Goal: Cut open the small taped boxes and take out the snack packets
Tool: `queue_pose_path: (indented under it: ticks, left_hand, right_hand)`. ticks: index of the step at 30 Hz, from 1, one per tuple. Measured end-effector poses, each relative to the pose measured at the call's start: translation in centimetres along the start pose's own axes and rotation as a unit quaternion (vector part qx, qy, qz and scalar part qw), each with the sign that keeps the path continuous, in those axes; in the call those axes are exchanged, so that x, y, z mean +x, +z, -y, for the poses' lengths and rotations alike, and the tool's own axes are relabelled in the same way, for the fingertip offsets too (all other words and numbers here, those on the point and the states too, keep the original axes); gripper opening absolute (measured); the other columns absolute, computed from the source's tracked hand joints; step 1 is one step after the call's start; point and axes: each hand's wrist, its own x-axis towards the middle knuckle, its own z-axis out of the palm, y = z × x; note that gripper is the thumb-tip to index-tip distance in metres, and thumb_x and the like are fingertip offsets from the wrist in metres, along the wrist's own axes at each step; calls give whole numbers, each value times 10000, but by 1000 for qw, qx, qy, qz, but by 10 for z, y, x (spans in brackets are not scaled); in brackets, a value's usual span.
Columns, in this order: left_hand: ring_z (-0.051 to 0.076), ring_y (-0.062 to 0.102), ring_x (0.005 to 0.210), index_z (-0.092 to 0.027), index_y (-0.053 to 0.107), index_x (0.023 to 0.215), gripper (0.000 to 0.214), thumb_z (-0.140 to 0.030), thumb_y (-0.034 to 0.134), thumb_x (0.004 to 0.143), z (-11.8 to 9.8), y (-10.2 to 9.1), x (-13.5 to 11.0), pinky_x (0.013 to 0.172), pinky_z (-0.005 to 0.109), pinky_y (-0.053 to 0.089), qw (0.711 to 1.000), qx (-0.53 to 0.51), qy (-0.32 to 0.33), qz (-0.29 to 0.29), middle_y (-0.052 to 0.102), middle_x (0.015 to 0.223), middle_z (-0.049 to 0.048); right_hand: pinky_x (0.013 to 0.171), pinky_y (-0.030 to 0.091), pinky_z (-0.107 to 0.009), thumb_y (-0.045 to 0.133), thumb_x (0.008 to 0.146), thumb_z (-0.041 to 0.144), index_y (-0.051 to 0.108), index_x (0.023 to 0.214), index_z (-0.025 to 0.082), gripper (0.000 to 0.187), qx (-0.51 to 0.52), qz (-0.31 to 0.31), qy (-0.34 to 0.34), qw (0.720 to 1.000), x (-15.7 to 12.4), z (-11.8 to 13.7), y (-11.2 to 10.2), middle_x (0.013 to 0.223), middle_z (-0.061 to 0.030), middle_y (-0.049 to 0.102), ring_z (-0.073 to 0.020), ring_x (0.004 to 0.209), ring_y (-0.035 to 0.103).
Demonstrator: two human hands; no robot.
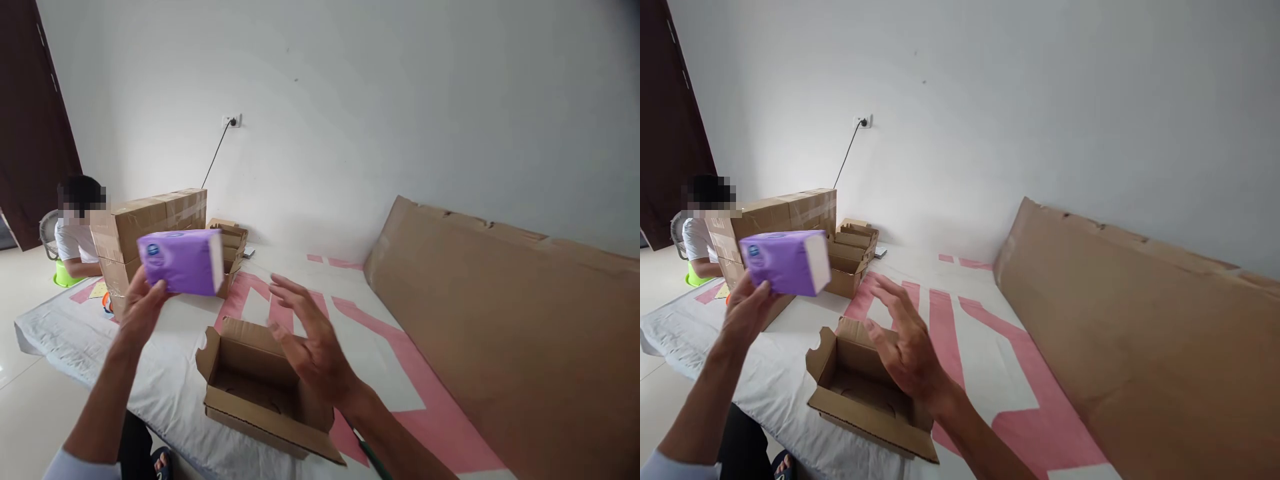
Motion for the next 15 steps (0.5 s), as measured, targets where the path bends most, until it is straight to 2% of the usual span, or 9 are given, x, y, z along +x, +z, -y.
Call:
queue_pose_path:
  ticks: [2,5,7,10,13,15]
  left_hand:
    - [219,757,1000,-279,781,1223,436,-375,943,829,-1,-30,-17,932,394,658,998,9,7,-62,795,1146,42]
    - [229,761,1005,-259,762,1249,535,-327,978,764,24,-71,-32,878,359,668,992,37,-41,-109,799,1135,61]
    - [224,760,981,-242,753,1257,610,-327,1002,707,56,-91,-33,830,314,653,987,55,-104,-113,801,1132,70]
    - [258,749,1056,-223,734,1322,795,-351,1027,594,115,-110,-16,859,322,630,976,78,-179,-98,784,1227,95]
    - [278,728,1089,-212,722,1360,919,-320,1023,498,172,-116,15,885,347,616,961,122,-233,-89,746,1319,119]
    - [277,723,1087,-214,705,1397,945,-287,1002,503,204,-115,36,905,369,613,952,148,-250,-95,721,1365,132]
  right_hand:
    - [1228,483,-594,685,990,404,720,1317,312,341,-67,-44,-4,997,-24,-10,-14,1486,-102,675,-355,1420,601]
    - [1159,550,-577,676,986,475,724,1277,307,340,-115,-95,77,986,-68,-36,-28,1364,-101,729,-345,1307,669]
    - [1072,612,-541,665,974,563,724,1278,307,402,-103,-113,168,974,-100,-54,-29,1354,-100,743,-344,1251,702]
    - [953,668,-464,640,940,692,735,1284,302,529,-55,-150,282,946,-141,-78,-26,1376,-105,759,-351,1231,729]
    - [1003,662,-447,632,933,723,740,1336,296,597,-4,-158,337,928,-168,-96,-24,1447,-111,742,-363,1307,713]
    - [1015,662,-461,646,924,725,743,1365,294,625,12,-147,343,928,-177,-104,-25,1483,-122,724,-381,1334,704]
